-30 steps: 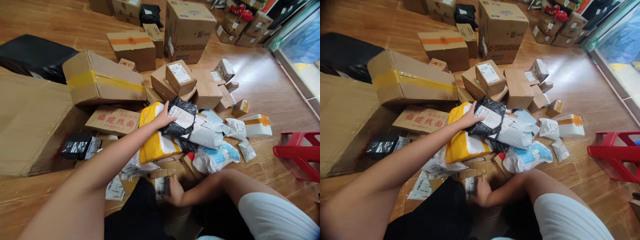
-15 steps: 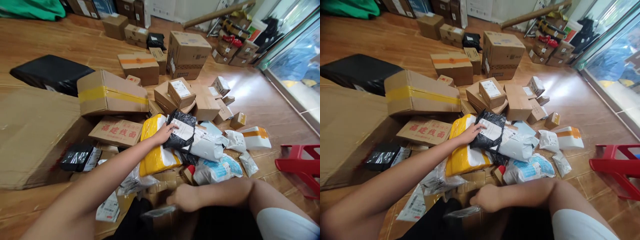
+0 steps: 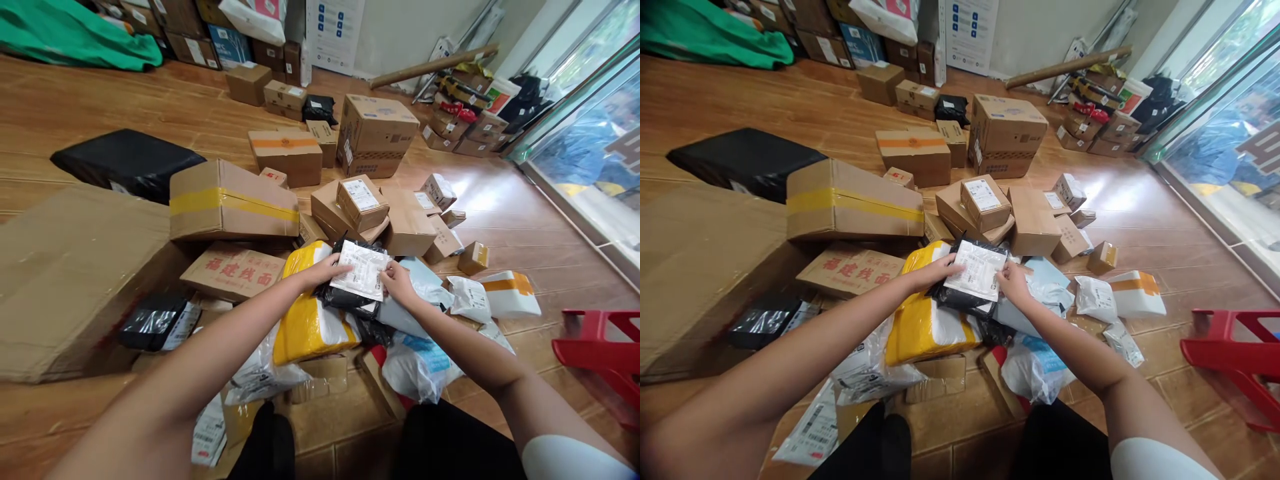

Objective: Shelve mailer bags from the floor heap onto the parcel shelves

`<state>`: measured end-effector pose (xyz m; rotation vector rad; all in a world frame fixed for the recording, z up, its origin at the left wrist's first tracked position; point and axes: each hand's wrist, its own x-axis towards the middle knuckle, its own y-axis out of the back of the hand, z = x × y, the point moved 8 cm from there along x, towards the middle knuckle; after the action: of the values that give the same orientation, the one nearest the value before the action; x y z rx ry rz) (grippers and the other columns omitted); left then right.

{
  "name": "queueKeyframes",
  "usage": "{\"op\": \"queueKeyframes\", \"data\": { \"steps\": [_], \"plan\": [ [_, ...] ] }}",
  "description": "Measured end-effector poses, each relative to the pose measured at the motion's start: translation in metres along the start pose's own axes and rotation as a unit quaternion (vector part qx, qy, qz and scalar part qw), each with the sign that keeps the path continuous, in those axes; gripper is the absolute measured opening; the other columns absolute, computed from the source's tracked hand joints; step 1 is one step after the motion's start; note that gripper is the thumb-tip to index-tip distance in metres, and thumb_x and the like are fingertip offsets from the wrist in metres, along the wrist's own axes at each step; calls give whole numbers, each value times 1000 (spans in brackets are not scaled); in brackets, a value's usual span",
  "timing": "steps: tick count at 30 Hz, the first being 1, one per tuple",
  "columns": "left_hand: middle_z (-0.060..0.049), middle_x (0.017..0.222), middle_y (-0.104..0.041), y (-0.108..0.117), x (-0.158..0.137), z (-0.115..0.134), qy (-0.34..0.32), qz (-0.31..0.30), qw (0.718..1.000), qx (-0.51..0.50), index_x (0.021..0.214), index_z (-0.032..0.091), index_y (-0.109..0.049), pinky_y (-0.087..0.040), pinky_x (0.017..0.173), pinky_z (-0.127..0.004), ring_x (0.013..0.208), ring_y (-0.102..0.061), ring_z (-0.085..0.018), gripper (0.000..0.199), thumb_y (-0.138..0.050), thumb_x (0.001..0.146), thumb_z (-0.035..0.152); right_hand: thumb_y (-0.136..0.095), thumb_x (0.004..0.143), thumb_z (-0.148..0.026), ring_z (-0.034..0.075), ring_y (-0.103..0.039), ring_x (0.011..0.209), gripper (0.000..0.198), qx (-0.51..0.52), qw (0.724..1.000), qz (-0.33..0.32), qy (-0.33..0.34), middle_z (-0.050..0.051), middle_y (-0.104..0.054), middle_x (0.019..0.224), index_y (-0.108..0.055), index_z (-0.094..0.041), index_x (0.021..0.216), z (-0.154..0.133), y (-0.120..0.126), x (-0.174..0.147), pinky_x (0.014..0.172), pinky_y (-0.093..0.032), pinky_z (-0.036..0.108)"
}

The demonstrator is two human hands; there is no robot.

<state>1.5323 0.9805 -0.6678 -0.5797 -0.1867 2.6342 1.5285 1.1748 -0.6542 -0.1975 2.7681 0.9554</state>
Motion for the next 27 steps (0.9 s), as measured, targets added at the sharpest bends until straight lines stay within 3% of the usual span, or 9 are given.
{"op": "queueKeyframes", "data": {
  "steps": [4,6,9,13,16,20,23,25,27],
  "plan": [
    [-19,140,-50,4,-8,17,-117,87,978,150,146,14,-26,-39,110,-49,126,-52,-33,114,-87,51,27,-65,73,-33,30,-66,89,43,-122,990,20,73,11,-67,94,-49,-16,109,-28,18,-1,80,-55,47],
    [-21,150,-36,-2,-24,36,-190,45,963,187,150,14,-17,-34,115,-47,136,-43,-34,112,-82,59,25,-82,57,-38,39,-45,129,94,-153,978,56,134,24,-48,136,-37,-11,134,-53,36,-4,108,-39,57],
    [-17,163,-10,-9,-71,72,-263,-19,926,269,156,19,-3,-20,122,-47,149,-19,-34,121,-81,64,26,-91,45,-45,40,-32,141,133,-94,977,-25,187,25,-31,152,-17,-12,151,-83,41,-12,117,-27,58],
    [-12,165,-10,-17,-136,91,-220,-32,933,281,157,25,5,-18,122,-51,150,-16,-36,125,-81,67,29,-90,52,-34,35,-48,133,112,78,943,-296,132,13,-53,141,-34,-22,148,-101,-3,-54,113,-36,52],
    [-12,161,-26,-9,-169,71,-167,8,953,254,158,25,-4,-25,120,-50,147,-25,-36,117,-80,69,32,-88,52,-24,31,-61,117,86,219,892,-393,27,7,-69,120,-55,-21,131,-98,-52,-89,104,-47,46],
    [-13,162,-21,33,-193,18,-58,90,926,362,156,28,-19,-25,120,-48,147,-24,-37,114,-81,64,50,-78,57,-18,28,-72,91,58,337,875,-310,-155,5,-76,99,-63,-18,114,-61,-103,-96,80,-59,37],
    [-24,146,-41,70,-204,-26,73,118,846,514,147,15,-39,-36,109,-56,131,-43,-45,116,-87,47,51,-74,62,-15,28,-72,92,52,390,861,-230,-233,7,-77,97,-64,-16,113,-34,-111,-87,83,-60,37],
    [-26,123,-59,85,-206,-49,117,117,799,579,128,8,-56,-40,100,-60,116,-52,-48,97,-86,46,51,-72,65,-14,27,-72,94,50,407,847,-213,-268,8,-77,97,-64,-14,114,-22,-111,-84,89,-60,38],
    [-21,104,-68,92,-204,-71,139,95,808,565,104,11,-68,-42,95,-58,104,-59,-45,65,-79,54,52,-73,66,-12,28,-73,94,50,409,839,-217,-285,9,-77,97,-64,-14,115,-15,-109,-83,92,-60,39]
  ]
}}
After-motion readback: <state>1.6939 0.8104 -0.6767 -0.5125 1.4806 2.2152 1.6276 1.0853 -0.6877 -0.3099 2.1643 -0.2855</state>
